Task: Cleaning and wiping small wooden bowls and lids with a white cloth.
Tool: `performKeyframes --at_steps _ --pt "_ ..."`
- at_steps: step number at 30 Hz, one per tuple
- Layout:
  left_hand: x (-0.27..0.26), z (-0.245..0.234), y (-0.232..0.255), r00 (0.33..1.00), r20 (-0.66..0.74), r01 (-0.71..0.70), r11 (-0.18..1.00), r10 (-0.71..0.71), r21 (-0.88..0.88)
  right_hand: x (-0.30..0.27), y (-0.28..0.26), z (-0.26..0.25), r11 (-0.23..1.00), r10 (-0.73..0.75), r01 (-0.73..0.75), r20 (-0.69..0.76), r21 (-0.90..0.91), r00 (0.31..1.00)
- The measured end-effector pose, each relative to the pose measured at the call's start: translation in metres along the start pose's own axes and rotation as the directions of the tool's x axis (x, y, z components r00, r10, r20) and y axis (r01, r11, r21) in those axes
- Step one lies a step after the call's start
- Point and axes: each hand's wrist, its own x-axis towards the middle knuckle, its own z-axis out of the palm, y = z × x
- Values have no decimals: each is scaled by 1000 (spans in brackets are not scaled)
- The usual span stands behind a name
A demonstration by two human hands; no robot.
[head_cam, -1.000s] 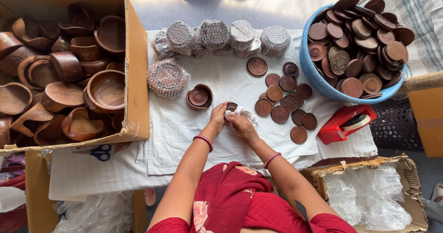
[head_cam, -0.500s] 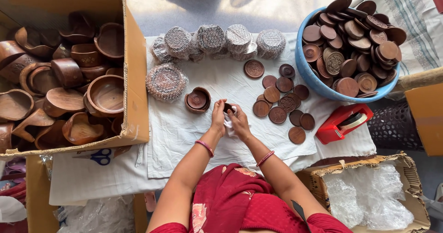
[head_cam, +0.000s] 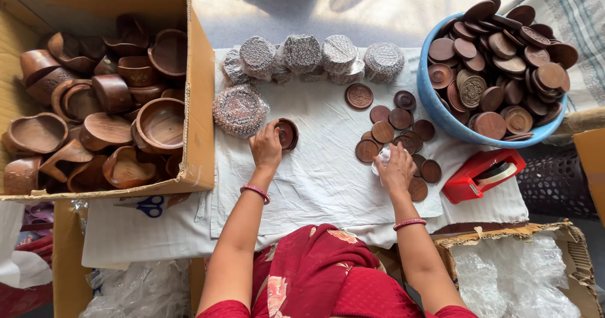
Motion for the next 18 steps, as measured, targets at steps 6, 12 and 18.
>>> performKeyframes --at_steps 6,12,18 --pt "3 6 -6 966 -50 -220 912 253 345 -11 16 8 990 18 -47 218 133 976" --pt "-20 -12 55 858 -55 -499 855 510 143 7 -9 -30 974 126 -165 235 153 964" --pt "-51 5 76 833 255 -435 866 490 -245 1 31 48 889 205 -293 265 352 942"
